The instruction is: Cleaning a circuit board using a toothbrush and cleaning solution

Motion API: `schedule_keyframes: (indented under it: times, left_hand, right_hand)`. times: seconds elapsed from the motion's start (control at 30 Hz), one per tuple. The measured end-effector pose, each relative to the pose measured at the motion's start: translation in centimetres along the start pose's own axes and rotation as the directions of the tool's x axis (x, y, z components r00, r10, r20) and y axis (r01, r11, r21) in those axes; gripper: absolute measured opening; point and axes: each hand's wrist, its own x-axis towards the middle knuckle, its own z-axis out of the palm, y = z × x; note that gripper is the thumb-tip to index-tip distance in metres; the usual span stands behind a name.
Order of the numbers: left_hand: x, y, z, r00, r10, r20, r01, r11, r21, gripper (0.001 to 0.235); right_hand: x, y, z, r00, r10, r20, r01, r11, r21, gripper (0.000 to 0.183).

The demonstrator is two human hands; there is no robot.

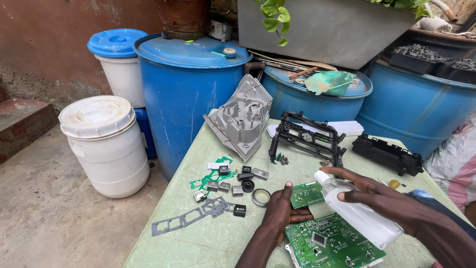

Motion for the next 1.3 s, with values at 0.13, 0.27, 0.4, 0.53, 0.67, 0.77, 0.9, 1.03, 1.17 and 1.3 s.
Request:
schedule_keyframes:
  times: [0.13,0.27,0.4,0.53,0.67,0.77,0.9,1.03,1.17,1.3]
  left_hand:
    - [0.4,-0.2,-0.1,1.0,-0.02,-0.024,0.02,1.0,-0.003,0.062]
    - [0.6,-0.4,-0.3,0.999,-0.036,-0.019,0.036,0.999,0.003,0.064]
    - [0.7,-0.5,-0.2,0.999,-0.037,-0.017,0.037,0.999,-0.003,0.063]
    - [0.4,-0.3,-0.1,1.0,-0.022,-0.01,0.022,1.0,0.001,0.062]
    - [-0.4,0.3,0.1,0.999,-0.043,-0.019,0.044,0.998,0.035,0.062]
    - [-0.4,0.3,0.1,0.999,-0.049,-0.024,0.05,0.998,0.048,0.063]
    - [-0.3,0.2,0.1,0.998,-0.051,-0.022,0.052,0.997,0.049,0.062]
    - [0.4,-0.3,-0.1,1.0,-0.024,-0.004,0.024,1.0,0.011,0.064]
    - [0.1,-0.2,0.0,1.0,-0.016,0.008,0.016,1.0,0.01,0.066]
    - [0.0,0.0,0.0,1.0,-0.016,0.004,0.016,1.0,0.0,0.063]
  right_hand:
    - [2.2,1.1,-1.4,0.992,-0.102,0.08,0.109,0.99,-0.088,0.074]
    - [3.0,0.5,-2.4,0.986,-0.102,0.135,0.151,0.89,-0.43,0.071]
    - [3.9,0.1,-3.5,0.946,-0.147,0.289,0.276,0.833,-0.48,0.069]
    - [4.2,-0.4,-3.2,0.928,-0.158,0.337,0.326,0.782,-0.531,0.07]
    - [4.8,-0.3,-2.8,0.93,-0.13,0.344,0.311,0.777,-0.547,0.07]
    - [5.0,-0.3,-2.7,0.938,-0.114,0.327,0.291,0.771,-0.566,0.069]
    - [5.3,-0.2,-2.9,0.934,-0.135,0.331,0.302,0.793,-0.529,0.067]
    - [4.9,-0.5,-2.7,0.935,-0.152,0.322,0.31,0.793,-0.525,0.067]
    - [4.9,-0.6,-2.5,0.922,-0.173,0.347,0.344,0.777,-0.528,0.068]
    - [5.1,-0.6,-2.1,0.916,-0.173,0.363,0.352,0.78,-0.518,0.069]
